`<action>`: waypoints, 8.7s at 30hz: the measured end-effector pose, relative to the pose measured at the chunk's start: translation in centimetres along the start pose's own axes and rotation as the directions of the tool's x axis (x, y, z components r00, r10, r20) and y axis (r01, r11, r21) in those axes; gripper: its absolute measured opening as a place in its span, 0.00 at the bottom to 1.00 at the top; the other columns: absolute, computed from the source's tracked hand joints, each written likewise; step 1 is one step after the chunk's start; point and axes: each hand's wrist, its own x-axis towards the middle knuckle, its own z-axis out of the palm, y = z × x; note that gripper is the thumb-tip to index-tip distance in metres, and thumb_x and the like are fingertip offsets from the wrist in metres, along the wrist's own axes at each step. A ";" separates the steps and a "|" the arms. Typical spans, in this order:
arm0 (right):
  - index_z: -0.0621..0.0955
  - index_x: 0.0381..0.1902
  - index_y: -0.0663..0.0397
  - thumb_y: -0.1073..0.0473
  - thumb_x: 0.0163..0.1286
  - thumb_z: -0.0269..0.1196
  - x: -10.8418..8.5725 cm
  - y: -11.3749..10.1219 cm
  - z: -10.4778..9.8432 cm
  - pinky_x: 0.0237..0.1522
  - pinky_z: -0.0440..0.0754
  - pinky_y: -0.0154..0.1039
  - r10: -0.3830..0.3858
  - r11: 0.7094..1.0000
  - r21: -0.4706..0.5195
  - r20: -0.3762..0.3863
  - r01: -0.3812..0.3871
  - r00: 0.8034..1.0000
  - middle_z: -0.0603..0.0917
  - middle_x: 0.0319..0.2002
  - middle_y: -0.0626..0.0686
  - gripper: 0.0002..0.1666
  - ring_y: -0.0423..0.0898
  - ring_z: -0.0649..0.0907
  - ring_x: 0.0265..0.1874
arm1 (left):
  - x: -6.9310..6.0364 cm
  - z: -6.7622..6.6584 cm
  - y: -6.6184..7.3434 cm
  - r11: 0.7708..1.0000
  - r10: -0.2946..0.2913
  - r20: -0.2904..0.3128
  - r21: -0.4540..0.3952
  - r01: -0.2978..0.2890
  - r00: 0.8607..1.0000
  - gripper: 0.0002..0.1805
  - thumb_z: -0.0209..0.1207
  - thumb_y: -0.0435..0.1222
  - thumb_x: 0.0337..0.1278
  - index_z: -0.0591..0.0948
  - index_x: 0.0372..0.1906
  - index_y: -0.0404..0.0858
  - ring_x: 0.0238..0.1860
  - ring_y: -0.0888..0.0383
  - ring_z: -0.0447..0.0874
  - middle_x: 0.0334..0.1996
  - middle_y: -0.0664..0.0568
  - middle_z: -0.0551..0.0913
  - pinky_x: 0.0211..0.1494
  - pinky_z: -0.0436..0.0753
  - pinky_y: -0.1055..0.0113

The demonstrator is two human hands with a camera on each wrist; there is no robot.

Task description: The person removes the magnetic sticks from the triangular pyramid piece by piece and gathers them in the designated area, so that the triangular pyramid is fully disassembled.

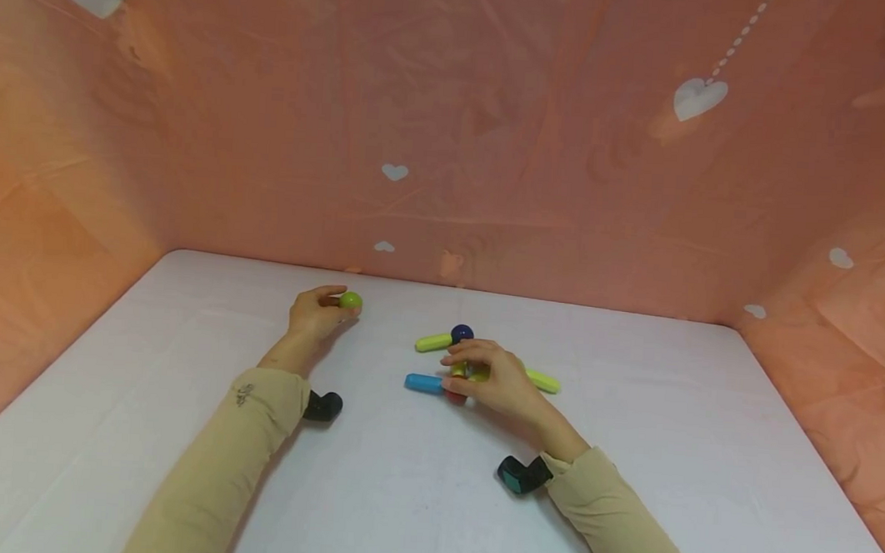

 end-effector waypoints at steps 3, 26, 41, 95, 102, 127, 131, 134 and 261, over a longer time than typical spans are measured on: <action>0.85 0.47 0.51 0.55 0.60 0.69 0.0 0.1 0.0 0.64 0.69 0.54 0.001 1.000 0.007 -0.001 -0.001 1.000 0.80 0.58 0.51 0.17 0.53 0.71 0.64 | 0.0 -0.1 -0.1 1.000 0.000 0.008 -0.008 0.000 1.000 0.31 0.61 0.30 0.57 0.68 0.67 0.33 0.61 0.45 0.70 0.61 0.34 0.71 0.65 0.72 0.59; 0.85 0.47 0.50 0.54 0.60 0.69 -0.1 -0.1 0.0 0.63 0.70 0.53 0.019 1.000 0.025 0.003 -0.019 1.000 0.79 0.58 0.50 0.17 0.52 0.71 0.64 | -0.3 -0.5 0.0 0.998 0.027 0.031 0.054 -0.028 0.999 0.31 0.62 0.30 0.57 0.68 0.66 0.32 0.63 0.43 0.68 0.62 0.33 0.70 0.66 0.70 0.57; 0.85 0.47 0.49 0.53 0.60 0.69 -0.1 -0.1 0.0 0.66 0.66 0.55 0.033 0.999 0.034 0.008 -0.033 0.999 0.79 0.58 0.50 0.16 0.53 0.70 0.65 | -0.5 -0.6 0.1 0.996 0.027 0.046 0.080 -0.030 0.999 0.31 0.62 0.31 0.56 0.69 0.66 0.32 0.63 0.43 0.67 0.62 0.33 0.70 0.67 0.69 0.56; 0.79 0.57 0.57 0.59 0.67 0.62 3.0 0.1 -1.0 0.59 0.76 0.50 0.172 0.984 -0.021 -0.164 -0.178 0.971 0.76 0.60 0.62 0.21 0.59 0.77 0.58 | -4.7 6.3 1.3 0.979 0.129 0.238 0.123 -0.161 0.963 0.20 0.62 0.33 0.57 0.79 0.56 0.35 0.52 0.47 0.80 0.49 0.39 0.83 0.55 0.79 0.59; 0.78 0.59 0.55 0.58 0.67 0.62 3.1 0.0 -0.9 0.58 0.77 0.51 0.222 0.973 -0.029 -0.148 -0.229 0.964 0.78 0.59 0.60 0.22 0.59 0.79 0.56 | -5.1 7.1 1.5 0.981 0.100 0.262 0.133 -0.139 0.960 0.23 0.64 0.34 0.55 0.78 0.58 0.38 0.56 0.46 0.77 0.53 0.40 0.81 0.62 0.74 0.53; 0.84 0.49 0.60 0.64 0.59 0.69 2.6 0.0 -1.6 0.44 0.84 0.41 0.136 0.986 -0.082 -0.120 -0.147 0.983 0.85 0.49 0.61 0.18 0.55 0.86 0.44 | -5.6 8.0 2.0 0.977 0.077 0.290 0.168 -0.130 0.954 0.16 0.59 0.31 0.58 0.83 0.52 0.39 0.55 0.47 0.74 0.54 0.41 0.79 0.62 0.72 0.52; 0.84 0.49 0.61 0.63 0.59 0.69 2.9 -0.1 -1.4 0.44 0.84 0.42 0.113 0.989 -0.088 -0.113 -0.123 0.987 0.85 0.48 0.62 0.19 0.55 0.86 0.44 | -5.4 7.8 1.9 0.977 0.059 0.276 0.179 -0.112 0.959 0.14 0.58 0.31 0.60 0.83 0.51 0.39 0.54 0.48 0.74 0.52 0.41 0.79 0.61 0.72 0.53; 0.84 0.49 0.61 0.63 0.59 0.69 3.1 -0.1 -1.3 0.44 0.84 0.42 0.121 0.988 -0.088 -0.107 -0.131 0.987 0.85 0.48 0.62 0.19 0.55 0.86 0.43 | -5.4 7.6 1.8 0.980 0.033 0.283 0.177 -0.086 0.959 0.14 0.57 0.32 0.62 0.83 0.51 0.39 0.54 0.48 0.73 0.53 0.42 0.78 0.60 0.74 0.55; 0.84 0.51 0.50 0.56 0.58 0.70 3.7 -0.3 -0.5 0.36 0.78 0.31 0.224 0.974 0.016 0.006 -0.224 0.975 0.84 0.52 0.55 0.21 0.47 0.82 0.44 | -4.9 -2.9 -1.5 0.980 0.023 0.193 0.192 -0.061 0.981 0.21 0.54 0.32 0.65 0.74 0.61 0.31 0.63 0.42 0.67 0.62 0.33 0.71 0.67 0.67 0.51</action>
